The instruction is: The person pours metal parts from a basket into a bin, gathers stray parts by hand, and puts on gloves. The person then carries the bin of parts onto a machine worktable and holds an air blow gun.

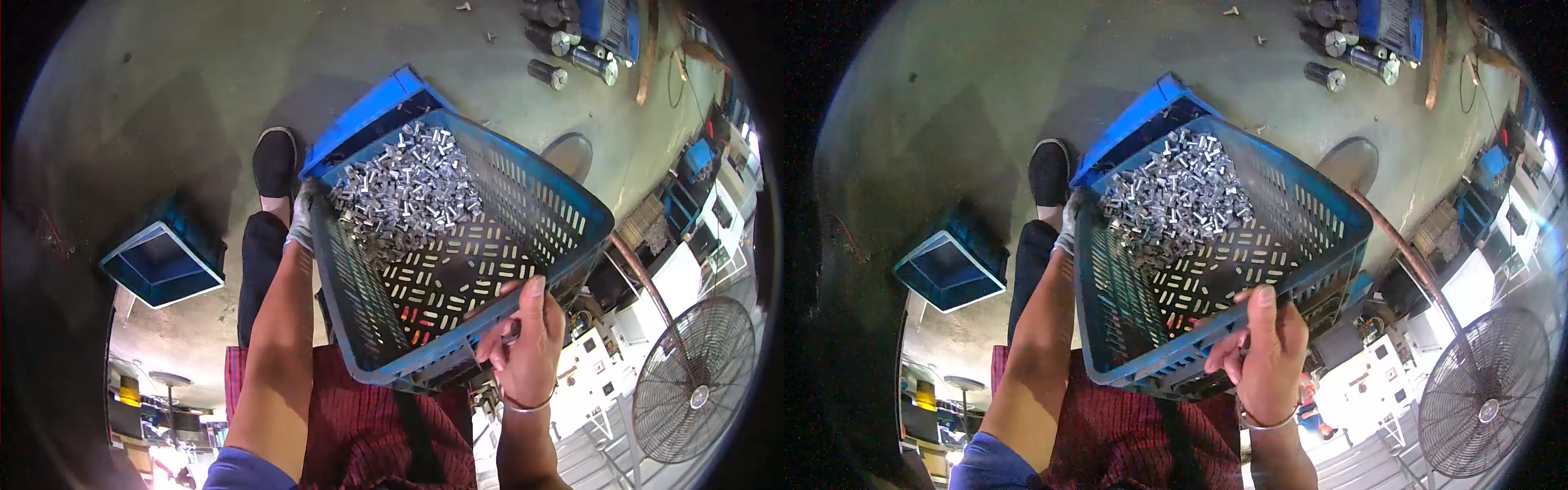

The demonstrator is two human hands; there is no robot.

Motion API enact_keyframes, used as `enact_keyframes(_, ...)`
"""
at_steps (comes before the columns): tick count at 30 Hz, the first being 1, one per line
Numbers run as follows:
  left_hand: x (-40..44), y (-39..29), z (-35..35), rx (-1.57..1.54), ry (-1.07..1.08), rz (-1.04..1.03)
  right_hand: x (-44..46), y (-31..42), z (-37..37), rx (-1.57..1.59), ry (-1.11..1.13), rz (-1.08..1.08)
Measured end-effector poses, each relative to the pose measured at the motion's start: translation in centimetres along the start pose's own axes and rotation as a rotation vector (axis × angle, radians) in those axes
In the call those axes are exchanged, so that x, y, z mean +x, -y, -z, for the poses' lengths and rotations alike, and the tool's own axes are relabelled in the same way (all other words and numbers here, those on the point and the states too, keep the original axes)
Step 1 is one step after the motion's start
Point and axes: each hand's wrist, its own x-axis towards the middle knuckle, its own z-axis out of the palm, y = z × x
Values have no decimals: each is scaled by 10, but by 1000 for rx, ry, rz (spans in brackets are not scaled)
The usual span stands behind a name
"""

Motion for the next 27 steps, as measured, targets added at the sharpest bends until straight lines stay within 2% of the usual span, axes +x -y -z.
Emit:
enact_keyframes(2,0,1,-1,-55,36,74,1,7,-7,-11,-14,20)
enact_keyframes(6,-14,-9,-18,47,-10,14,0,11,-8,-36,-32,-19)
enact_keyframes(9,-7,-4,-14,71,-112,58,3,11,-5,6,31,-31)
enact_keyframes(11,4,2,-14,-75,-221,32,8,15,-11,6,38,-3)
enact_keyframes(14,12,4,7,85,-157,115,8,22,-18,1,14,-11)
enact_keyframes(17,14,9,6,121,-190,48,10,24,-19,-19,27,7)
enact_keyframes(21,-12,-6,-22,-8,-240,-9,11,25,-20,-32,57,19)
enact_keyframes(23,-21,-7,-20,-34,-163,156,11,27,-22,-46,56,16)
enact_keyframes(24,-21,-8,-19,40,-110,85,12,29,-24,-47,55,18)
enact_keyframes(27,-25,-10,-26,-51,-69,99,13,33,-28,-26,31,42)
